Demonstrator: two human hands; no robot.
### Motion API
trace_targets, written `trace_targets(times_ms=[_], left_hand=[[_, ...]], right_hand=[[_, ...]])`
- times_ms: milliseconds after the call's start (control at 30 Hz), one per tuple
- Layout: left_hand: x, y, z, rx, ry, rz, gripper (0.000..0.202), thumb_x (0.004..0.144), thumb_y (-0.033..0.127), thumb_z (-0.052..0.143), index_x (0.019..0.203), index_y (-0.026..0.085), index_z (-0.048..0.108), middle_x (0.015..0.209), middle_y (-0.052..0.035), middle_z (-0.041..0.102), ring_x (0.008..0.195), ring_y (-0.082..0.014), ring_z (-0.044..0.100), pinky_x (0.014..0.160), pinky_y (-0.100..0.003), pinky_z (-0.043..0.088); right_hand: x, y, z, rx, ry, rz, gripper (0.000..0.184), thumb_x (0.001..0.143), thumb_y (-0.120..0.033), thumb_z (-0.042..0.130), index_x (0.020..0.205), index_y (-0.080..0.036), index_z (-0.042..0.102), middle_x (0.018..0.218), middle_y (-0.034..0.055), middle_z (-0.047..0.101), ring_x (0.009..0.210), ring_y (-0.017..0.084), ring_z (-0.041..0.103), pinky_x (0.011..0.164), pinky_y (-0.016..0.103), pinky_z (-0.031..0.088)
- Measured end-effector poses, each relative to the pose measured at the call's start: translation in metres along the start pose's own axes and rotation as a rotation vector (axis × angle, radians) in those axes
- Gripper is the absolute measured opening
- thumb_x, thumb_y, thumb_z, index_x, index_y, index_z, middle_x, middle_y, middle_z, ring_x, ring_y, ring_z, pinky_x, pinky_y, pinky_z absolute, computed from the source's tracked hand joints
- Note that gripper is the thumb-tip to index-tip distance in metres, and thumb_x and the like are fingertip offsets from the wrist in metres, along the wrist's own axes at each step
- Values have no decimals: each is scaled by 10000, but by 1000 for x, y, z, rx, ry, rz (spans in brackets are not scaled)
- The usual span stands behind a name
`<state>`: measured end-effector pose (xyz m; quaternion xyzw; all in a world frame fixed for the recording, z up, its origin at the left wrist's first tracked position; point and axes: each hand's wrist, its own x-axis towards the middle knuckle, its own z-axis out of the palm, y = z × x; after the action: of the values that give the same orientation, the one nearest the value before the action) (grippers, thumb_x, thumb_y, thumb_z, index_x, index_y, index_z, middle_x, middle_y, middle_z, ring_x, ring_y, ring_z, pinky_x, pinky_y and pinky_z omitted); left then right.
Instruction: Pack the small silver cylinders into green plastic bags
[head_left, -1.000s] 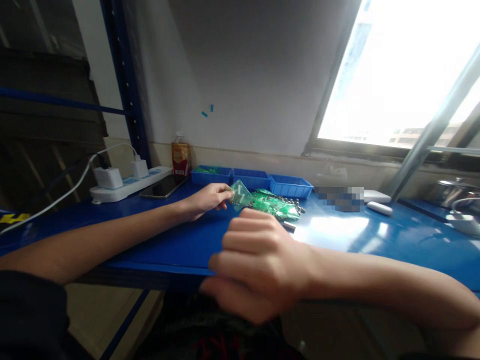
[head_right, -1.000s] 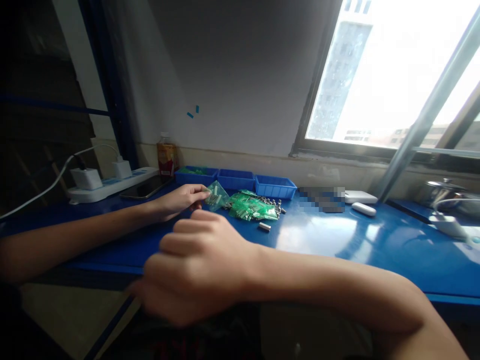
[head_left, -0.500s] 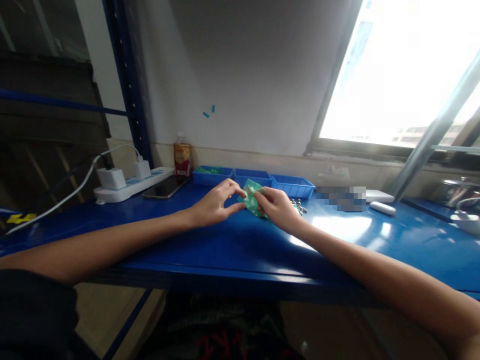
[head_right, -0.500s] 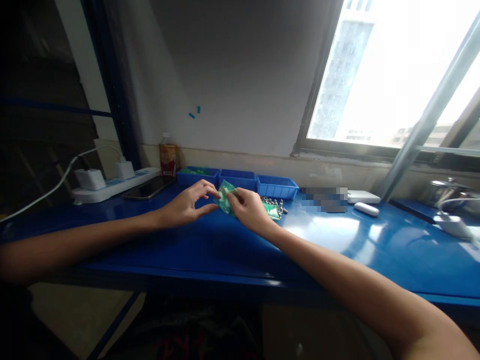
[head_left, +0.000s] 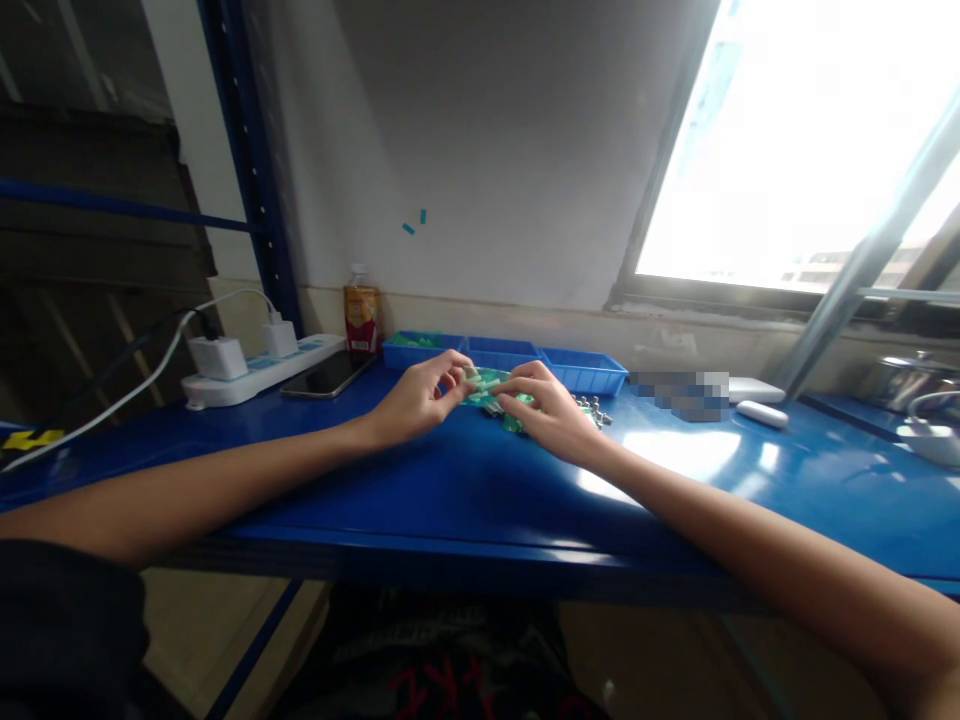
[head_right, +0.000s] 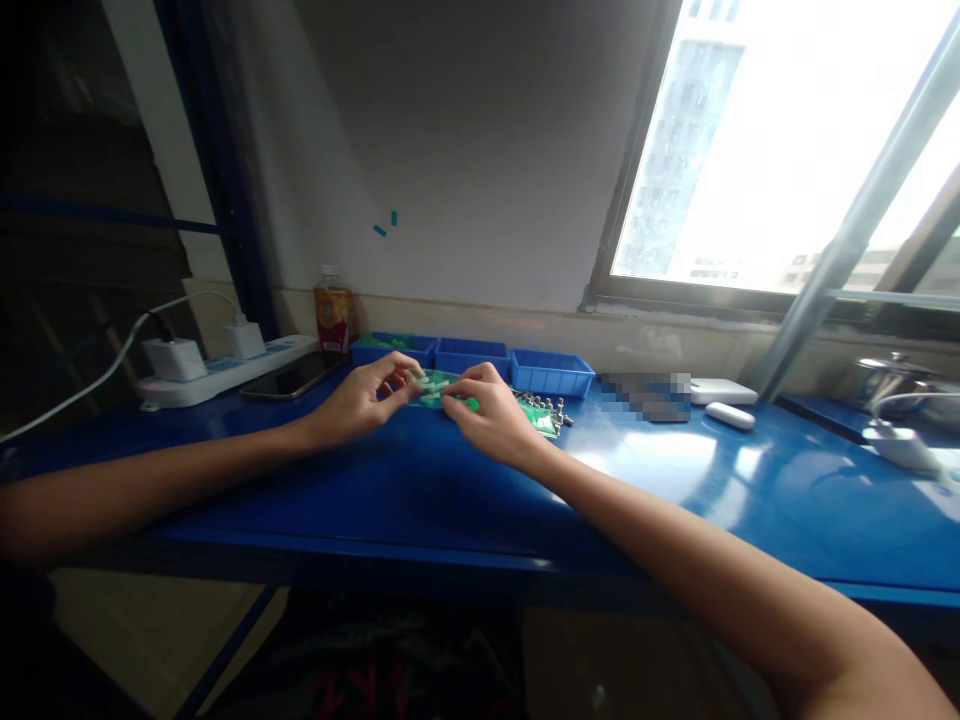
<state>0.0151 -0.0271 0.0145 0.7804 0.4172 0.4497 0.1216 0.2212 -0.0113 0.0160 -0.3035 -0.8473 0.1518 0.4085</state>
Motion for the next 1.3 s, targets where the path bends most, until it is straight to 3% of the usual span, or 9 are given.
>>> trace_targets(times_ms=[133,267,400,533,733,833,933,1067,1300], left_hand=[[-6,4,-2,234,-104,286,188,883,324,517,1001,225,624,982,-60,590,890,-182,546,780,-291,437],[-8,4,1,268,-153,362,205,886,291,512,1030,241,649,991,-63,584,952,-196,530,871,-319,417],[-3,5,4,55,-163,62,373,874,492,487,966,178,667,931,-71,621,879,-205,565,743,-291,436],[4,3,1,-321,-177,-361,637,835,689,347,838,140,670,752,-73,634,703,-189,566,543,-260,367],[9,2,-3,-663,-207,-587,577,765,686,460,766,131,621,737,-64,621,631,-155,555,482,-229,315],[6,7,-2,-506,-143,-462,400,784,531,549,815,136,604,743,-47,612,645,-155,559,503,-231,346],[0,11,-1,-169,-77,-185,306,808,427,563,941,157,615,800,-39,620,714,-164,560,572,-246,394],[-7,14,-4,193,-127,121,303,836,391,556,1065,201,611,911,-48,625,821,-181,564,661,-259,428],[-5,4,-4,248,-195,269,272,848,328,562,1090,208,596,1021,-75,614,939,-206,560,771,-294,450]], right_hand=[[2,-3,-3,304,-42,281,480,866,-540,449,769,-138,693,868,62,579,773,154,549,626,264,440],[2,-2,0,419,11,353,322,816,-426,537,694,-138,616,613,-6,517,566,106,474,518,233,368],[-1,-2,-1,113,111,84,238,834,-318,520,791,-145,678,607,1,564,559,114,494,539,239,375],[-6,-6,-5,-195,60,-290,251,878,-229,475,936,-170,713,768,46,663,643,124,563,623,239,419],[-6,0,-5,-253,28,-339,265,892,-223,488,1040,-178,704,861,72,682,707,146,611,639,248,448],[-4,2,-4,-236,-40,-272,279,855,-190,518,1074,-195,691,987,81,674,805,167,625,702,270,464],[-2,-1,-3,-126,-112,-87,289,813,-194,561,1073,-162,682,1016,94,668,854,191,621,742,300,471],[-1,-5,-3,248,-230,187,386,882,-453,486,929,-131,693,887,82,686,816,189,622,729,307,476],[0,-2,-2,478,-280,292,477,847,-560,482,738,-122,635,762,76,663,730,158,615,695,279,464]])
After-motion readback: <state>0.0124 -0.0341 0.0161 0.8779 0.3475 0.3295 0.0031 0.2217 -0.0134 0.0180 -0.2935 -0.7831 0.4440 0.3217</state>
